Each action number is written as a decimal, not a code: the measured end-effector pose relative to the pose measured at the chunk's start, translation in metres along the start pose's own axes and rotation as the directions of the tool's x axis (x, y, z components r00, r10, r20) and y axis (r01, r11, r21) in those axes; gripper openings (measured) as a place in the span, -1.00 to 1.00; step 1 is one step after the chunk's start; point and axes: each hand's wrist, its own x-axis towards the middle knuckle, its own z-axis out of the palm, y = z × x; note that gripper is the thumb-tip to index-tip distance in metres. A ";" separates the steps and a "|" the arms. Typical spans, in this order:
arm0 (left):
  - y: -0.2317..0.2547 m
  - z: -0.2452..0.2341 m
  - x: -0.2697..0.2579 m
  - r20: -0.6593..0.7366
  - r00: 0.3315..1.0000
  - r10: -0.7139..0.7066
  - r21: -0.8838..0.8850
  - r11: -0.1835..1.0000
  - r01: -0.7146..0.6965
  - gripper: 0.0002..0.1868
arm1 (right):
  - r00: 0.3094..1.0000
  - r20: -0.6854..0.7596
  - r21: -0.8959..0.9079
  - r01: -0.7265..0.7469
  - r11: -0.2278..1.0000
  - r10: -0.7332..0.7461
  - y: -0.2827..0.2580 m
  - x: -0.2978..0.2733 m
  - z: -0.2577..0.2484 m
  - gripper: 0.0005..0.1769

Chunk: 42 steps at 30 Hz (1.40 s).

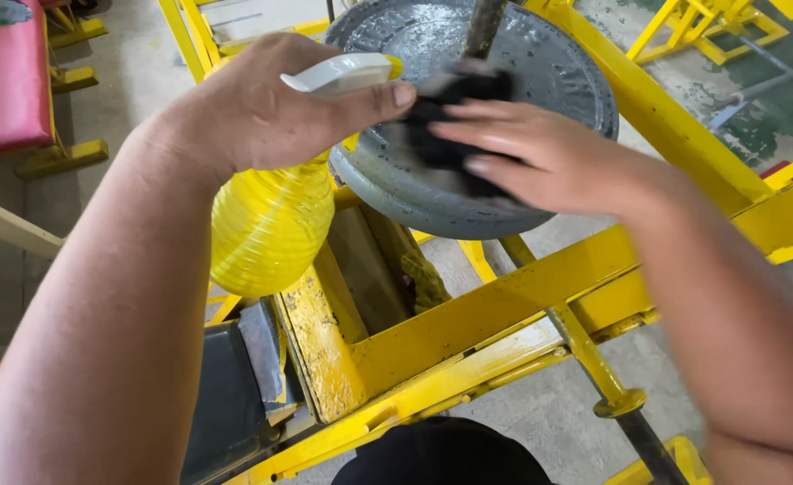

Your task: Cleaning and wiping down a yellow leg press machine and weight plates in a gym.

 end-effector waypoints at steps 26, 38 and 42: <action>-0.011 -0.003 -0.020 -0.041 0.971 0.236 -0.029 0.971 -0.238 -0.42 | 0.974 0.153 0.180 0.136 0.974 -0.164 -0.027 0.062 0.010 -0.50; -0.021 -0.003 -0.016 -0.086 0.971 0.222 -0.144 0.962 -0.233 -0.40 | 0.967 0.253 -0.133 0.018 0.991 0.016 0.040 0.141 0.046 -0.46; -0.026 -0.002 -0.005 -0.049 0.992 0.114 -0.079 0.990 -0.118 -0.34 | 0.990 0.086 -0.272 -0.088 0.958 0.116 -0.013 0.169 0.054 -0.13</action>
